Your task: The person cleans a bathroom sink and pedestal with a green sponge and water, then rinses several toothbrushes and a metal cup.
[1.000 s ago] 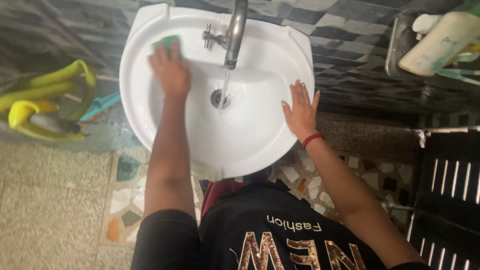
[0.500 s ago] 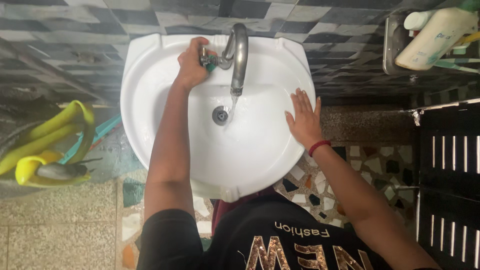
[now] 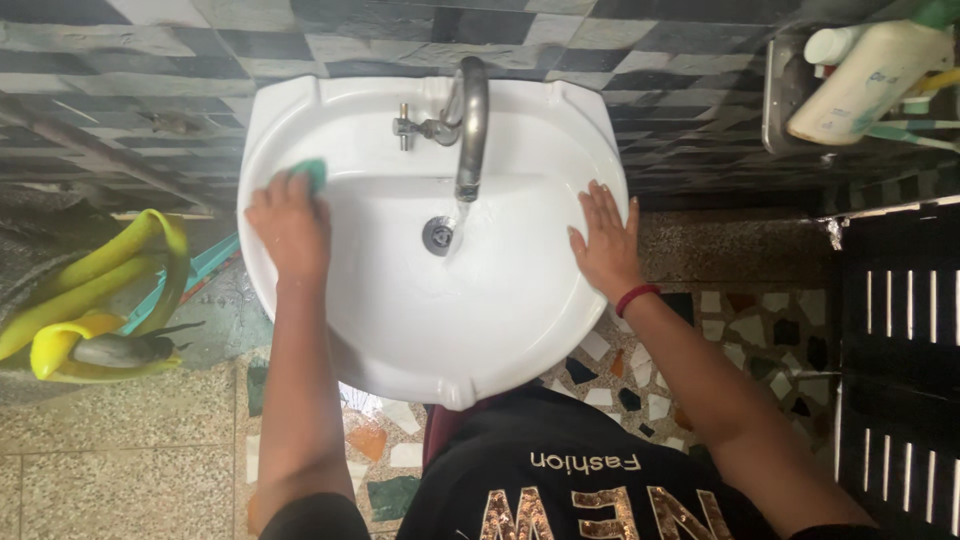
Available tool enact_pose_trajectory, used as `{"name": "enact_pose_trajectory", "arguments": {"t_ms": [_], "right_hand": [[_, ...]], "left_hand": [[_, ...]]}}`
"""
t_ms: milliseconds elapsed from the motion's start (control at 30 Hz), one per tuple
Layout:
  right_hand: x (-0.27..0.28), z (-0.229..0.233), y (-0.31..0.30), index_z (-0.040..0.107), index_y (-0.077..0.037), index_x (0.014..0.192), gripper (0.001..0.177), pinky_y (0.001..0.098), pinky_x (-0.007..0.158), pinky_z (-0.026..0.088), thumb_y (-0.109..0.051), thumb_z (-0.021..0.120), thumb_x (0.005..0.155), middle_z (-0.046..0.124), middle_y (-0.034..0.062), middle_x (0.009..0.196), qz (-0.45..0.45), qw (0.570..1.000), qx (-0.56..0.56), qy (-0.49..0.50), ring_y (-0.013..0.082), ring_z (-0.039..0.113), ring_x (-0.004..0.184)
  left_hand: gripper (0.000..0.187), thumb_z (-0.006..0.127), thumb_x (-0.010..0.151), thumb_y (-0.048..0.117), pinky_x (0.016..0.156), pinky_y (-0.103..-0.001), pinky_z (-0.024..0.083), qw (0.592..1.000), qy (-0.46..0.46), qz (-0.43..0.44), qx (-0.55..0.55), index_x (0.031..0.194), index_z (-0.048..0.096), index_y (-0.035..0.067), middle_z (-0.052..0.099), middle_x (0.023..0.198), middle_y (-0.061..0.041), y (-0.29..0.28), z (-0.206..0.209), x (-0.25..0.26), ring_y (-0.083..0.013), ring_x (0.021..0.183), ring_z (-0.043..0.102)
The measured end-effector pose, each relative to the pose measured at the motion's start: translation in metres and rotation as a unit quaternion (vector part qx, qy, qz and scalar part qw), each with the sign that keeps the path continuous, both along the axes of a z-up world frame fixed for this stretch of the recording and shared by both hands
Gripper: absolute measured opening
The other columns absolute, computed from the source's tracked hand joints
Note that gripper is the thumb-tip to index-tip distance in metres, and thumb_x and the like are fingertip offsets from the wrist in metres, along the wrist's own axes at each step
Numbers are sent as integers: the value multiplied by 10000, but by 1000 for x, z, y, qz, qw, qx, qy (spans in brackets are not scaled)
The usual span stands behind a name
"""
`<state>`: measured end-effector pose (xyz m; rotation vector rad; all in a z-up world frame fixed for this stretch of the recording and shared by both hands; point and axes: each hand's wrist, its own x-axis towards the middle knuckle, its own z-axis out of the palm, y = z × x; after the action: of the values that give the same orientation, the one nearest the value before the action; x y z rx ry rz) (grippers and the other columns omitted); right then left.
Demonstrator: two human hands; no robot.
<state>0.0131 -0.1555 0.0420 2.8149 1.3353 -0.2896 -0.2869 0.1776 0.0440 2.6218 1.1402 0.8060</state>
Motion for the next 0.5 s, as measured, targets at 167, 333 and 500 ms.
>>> {"name": "enact_pose_trajectory", "arguments": {"t_ms": [167,333,500], "right_hand": [[3,1,-2,371,-77,1550,610,568,1244,26,-363,487,1025,262,123,1669,3,1000,25,7,238,197,1547],[2,5,-5,414,-64,1528,595,577,1251,58,-334,532,1011,304,132,1658,18,998,62,13,262,239,1546],[4,6,-6,429,-60,1515,586,584,1251,73,-325,553,1007,317,145,1653,26,996,85,15,280,247,1542]], "left_hand": [[174,677,866,60,831,-485,508,984,-2,-90,-155,1023,751,75,719,1011,-158,-103,10,18,-366,901,662],[330,722,786,131,804,-503,493,945,8,-210,-250,1114,748,120,695,1044,-147,-219,23,107,-353,942,661],[242,629,927,144,1006,-525,420,995,-12,-95,-21,1126,720,42,618,1310,-170,-157,-6,228,-373,1229,552]]}}
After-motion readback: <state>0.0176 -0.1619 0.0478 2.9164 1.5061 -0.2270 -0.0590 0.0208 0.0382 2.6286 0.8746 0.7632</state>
